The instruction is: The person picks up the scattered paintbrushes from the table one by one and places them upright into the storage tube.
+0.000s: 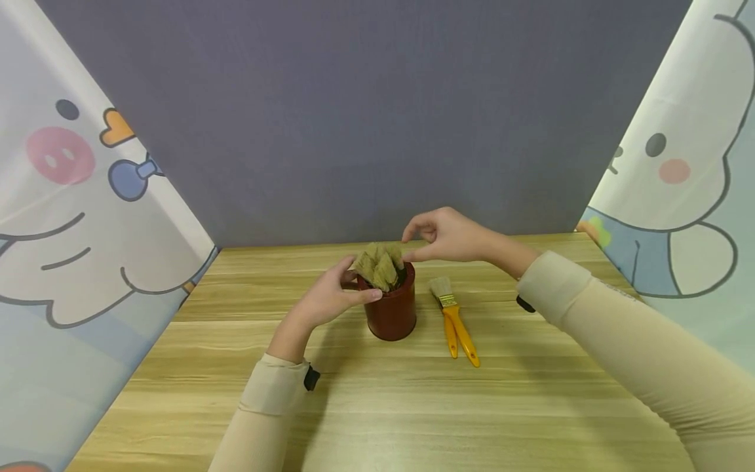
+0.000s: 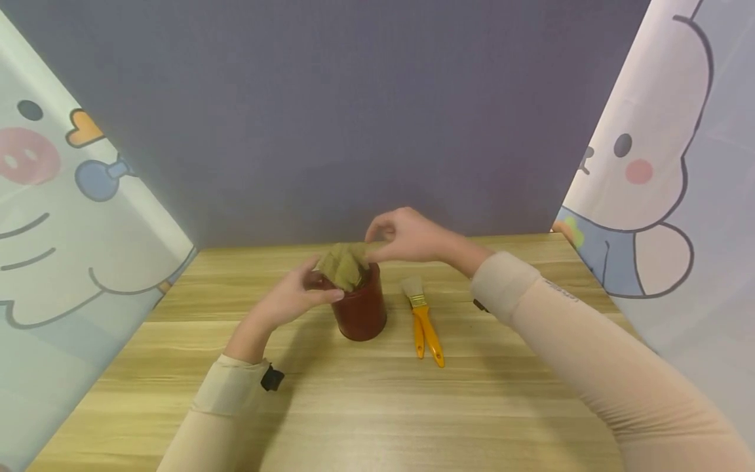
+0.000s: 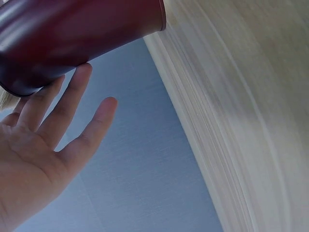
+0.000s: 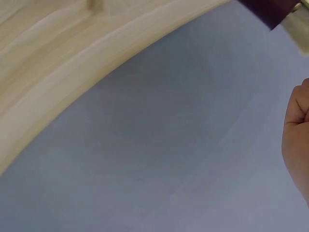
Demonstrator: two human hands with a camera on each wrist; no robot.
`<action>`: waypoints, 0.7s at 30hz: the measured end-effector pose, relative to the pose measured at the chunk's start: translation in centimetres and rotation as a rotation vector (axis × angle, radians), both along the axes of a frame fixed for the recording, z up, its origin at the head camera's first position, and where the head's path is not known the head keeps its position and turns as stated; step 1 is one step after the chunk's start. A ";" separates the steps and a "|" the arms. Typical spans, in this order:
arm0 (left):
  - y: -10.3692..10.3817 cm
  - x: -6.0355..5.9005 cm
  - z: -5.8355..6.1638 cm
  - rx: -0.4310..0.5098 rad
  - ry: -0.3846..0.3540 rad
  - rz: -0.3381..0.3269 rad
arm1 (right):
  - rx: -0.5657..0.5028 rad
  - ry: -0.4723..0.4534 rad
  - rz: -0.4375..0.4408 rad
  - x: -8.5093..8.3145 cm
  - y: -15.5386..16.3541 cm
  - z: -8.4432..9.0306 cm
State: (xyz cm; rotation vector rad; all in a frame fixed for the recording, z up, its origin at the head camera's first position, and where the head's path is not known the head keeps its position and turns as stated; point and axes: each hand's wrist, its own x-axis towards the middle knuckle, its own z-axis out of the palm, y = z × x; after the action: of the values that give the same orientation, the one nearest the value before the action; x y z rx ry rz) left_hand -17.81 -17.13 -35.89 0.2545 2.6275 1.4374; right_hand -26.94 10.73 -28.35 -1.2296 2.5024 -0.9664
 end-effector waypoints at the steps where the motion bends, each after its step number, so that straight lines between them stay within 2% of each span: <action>1: 0.0 0.0 0.0 0.006 -0.001 0.000 | 0.001 -0.012 -0.015 -0.2 0.3 -0.2; 6: -0.2 -0.1 -0.2 0.001 -0.002 0.014 | 0.032 -0.023 -0.082 -1.1 1.8 -2.2; 10: -0.2 0.0 -0.2 -0.024 -0.013 0.039 | 0.063 -0.019 -0.107 -1.7 2.9 -4.8; 16: -0.1 0.2 -0.2 -0.039 -0.016 0.045 | 0.141 -0.008 -0.073 -1.7 4.1 -9.1; 21: -0.1 0.3 -0.3 -0.037 -0.010 0.045 | 0.182 0.058 -0.035 -1.2 4.5 -11.5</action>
State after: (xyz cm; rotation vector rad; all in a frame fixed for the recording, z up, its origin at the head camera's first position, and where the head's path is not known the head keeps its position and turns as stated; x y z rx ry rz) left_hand -17.55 -17.22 -36.17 0.1844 2.6652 1.3977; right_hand -28.14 15.21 -39.89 -1.1771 2.5973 -0.7016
